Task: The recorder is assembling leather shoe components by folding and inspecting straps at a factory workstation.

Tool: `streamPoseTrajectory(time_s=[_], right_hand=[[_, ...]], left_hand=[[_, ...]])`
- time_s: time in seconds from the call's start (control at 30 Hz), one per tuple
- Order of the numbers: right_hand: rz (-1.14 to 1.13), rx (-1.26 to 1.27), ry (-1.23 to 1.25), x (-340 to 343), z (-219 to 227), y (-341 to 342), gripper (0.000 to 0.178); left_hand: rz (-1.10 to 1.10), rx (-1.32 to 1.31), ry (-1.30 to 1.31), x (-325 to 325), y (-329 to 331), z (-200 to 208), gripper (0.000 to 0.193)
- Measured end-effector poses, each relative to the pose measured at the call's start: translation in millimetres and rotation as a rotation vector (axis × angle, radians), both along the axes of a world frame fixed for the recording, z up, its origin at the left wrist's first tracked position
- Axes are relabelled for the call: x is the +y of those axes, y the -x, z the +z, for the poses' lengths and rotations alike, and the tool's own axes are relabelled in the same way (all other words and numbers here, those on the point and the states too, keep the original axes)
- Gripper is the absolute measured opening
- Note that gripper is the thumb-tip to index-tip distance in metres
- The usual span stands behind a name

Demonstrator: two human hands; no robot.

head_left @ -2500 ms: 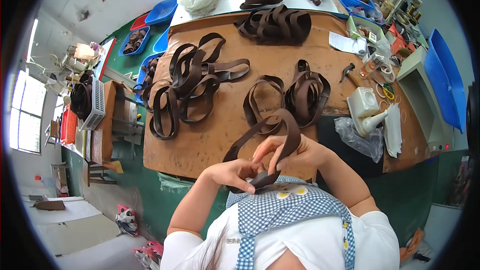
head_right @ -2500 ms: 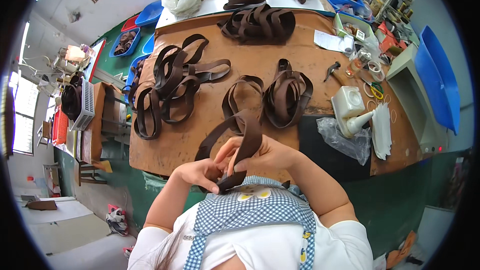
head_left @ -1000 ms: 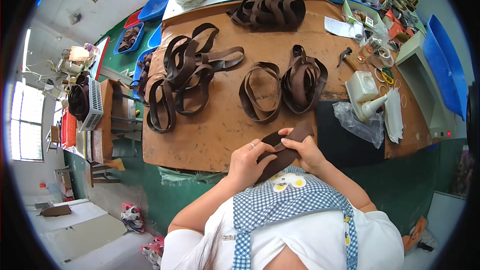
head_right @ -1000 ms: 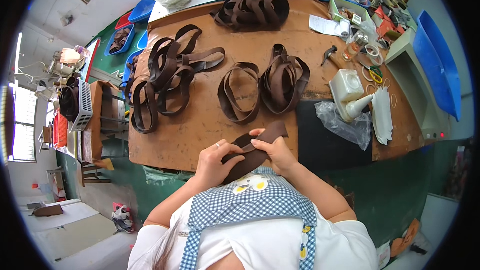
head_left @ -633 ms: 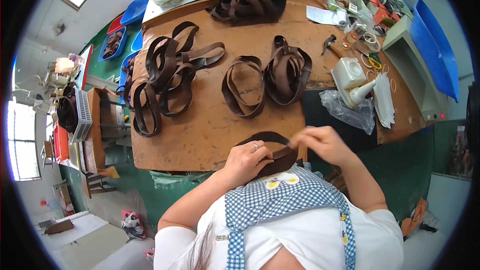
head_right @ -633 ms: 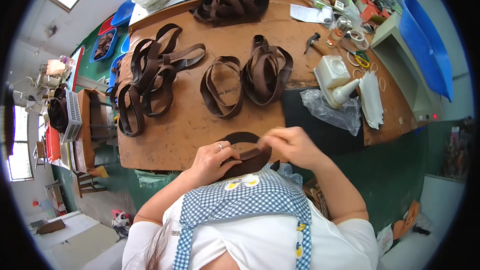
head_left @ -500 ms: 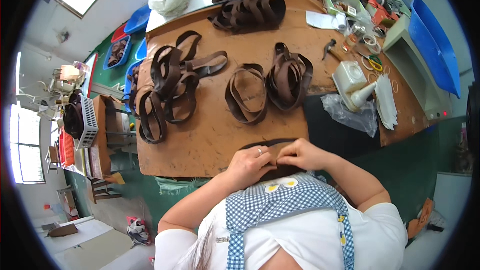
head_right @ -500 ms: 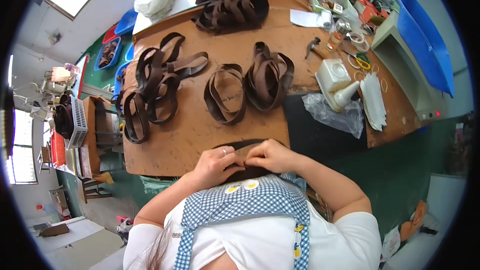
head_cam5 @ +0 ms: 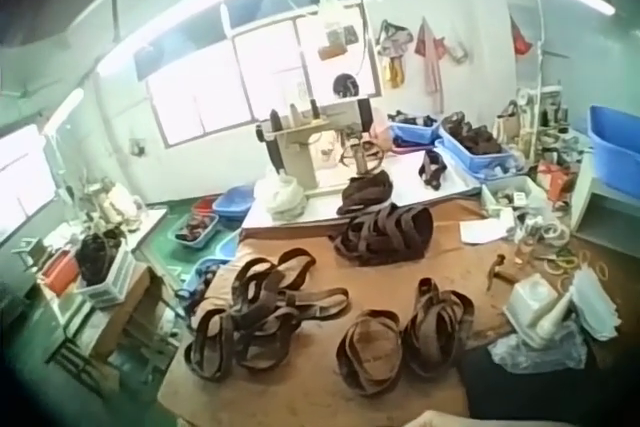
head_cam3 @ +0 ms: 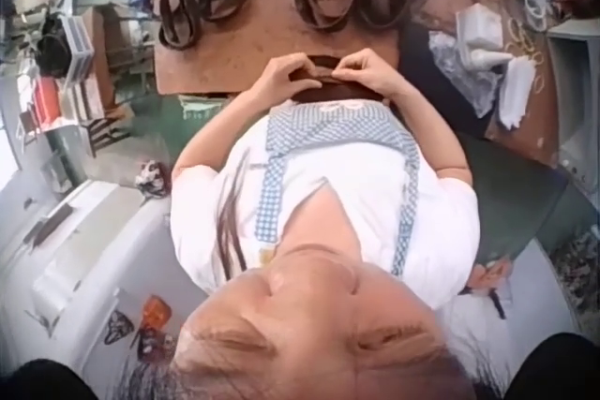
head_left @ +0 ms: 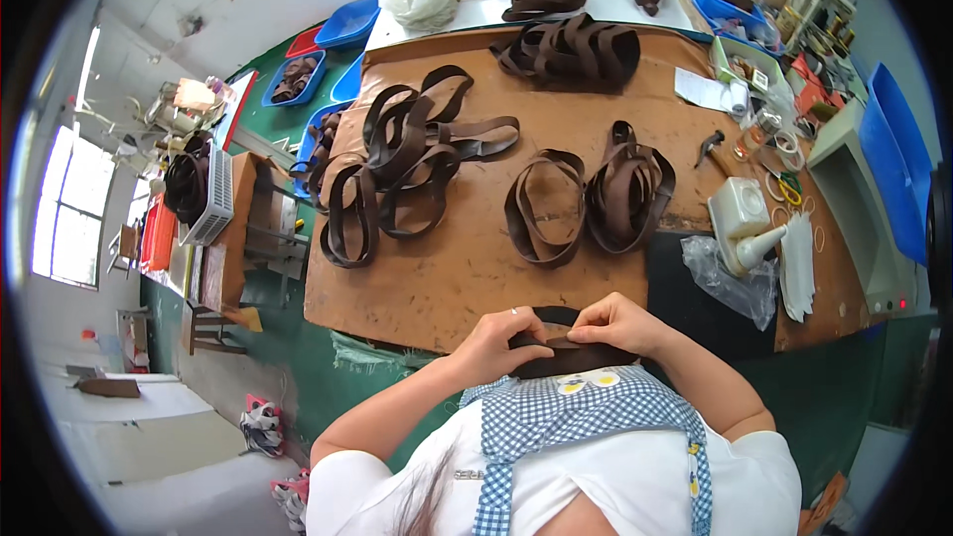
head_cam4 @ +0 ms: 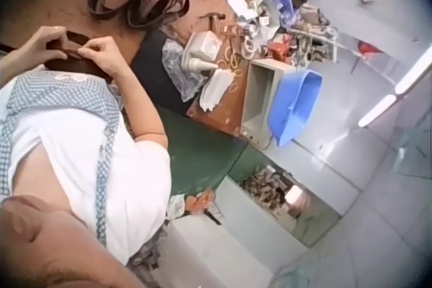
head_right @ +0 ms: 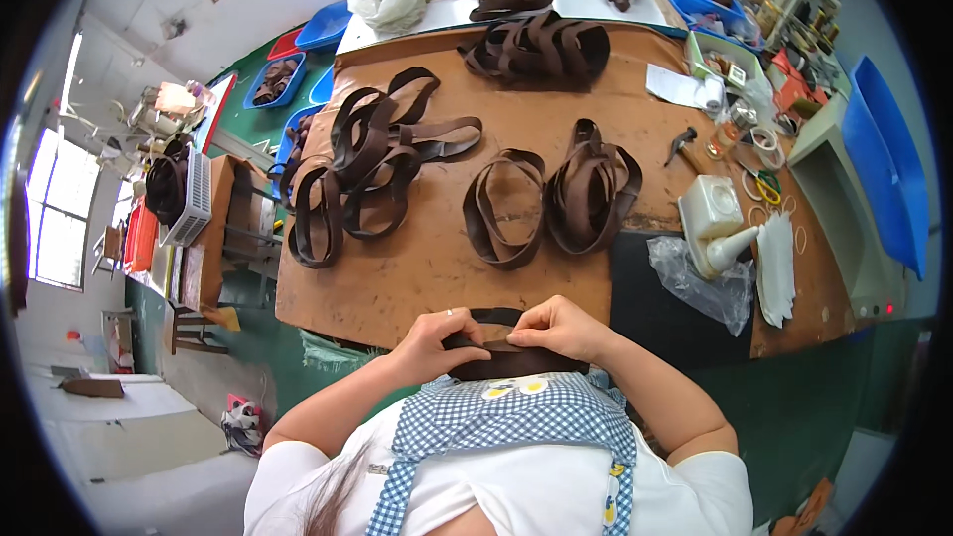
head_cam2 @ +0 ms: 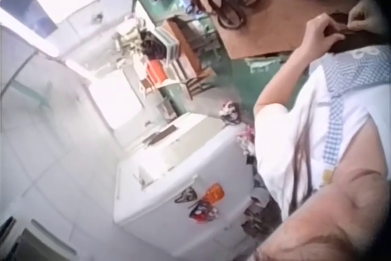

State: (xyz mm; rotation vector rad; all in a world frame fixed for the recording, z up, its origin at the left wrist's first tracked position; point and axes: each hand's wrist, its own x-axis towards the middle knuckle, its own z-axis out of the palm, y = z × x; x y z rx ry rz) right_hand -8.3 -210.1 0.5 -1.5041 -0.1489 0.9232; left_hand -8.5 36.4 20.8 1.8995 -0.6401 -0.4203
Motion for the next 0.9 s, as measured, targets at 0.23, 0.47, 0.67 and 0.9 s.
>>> streamPoseTrajectory(time_s=[0.23, 0.47, 0.67, 0.9], right_hand=[[0.010, -0.062, -0.097, 5, 21, -18, 0.018], [0.050, -0.017, -0.023, 0, 22, -11, 0.018], [0.045, -0.117, -0.039, -5, 19, -3, 0.017], [0.094, -0.062, -0.088, 10, 26, -6, 0.017]], left_hand=[[0.075, 0.014, 0.034, -14, -8, 18, 0.021], [-0.005, -0.243, 0.070, -23, 1, 5, 0.023], [-0.032, 0.053, 0.042, -11, 2, 11, 0.024], [-0.131, -0.431, 0.070, -19, 5, 11, 0.024]])
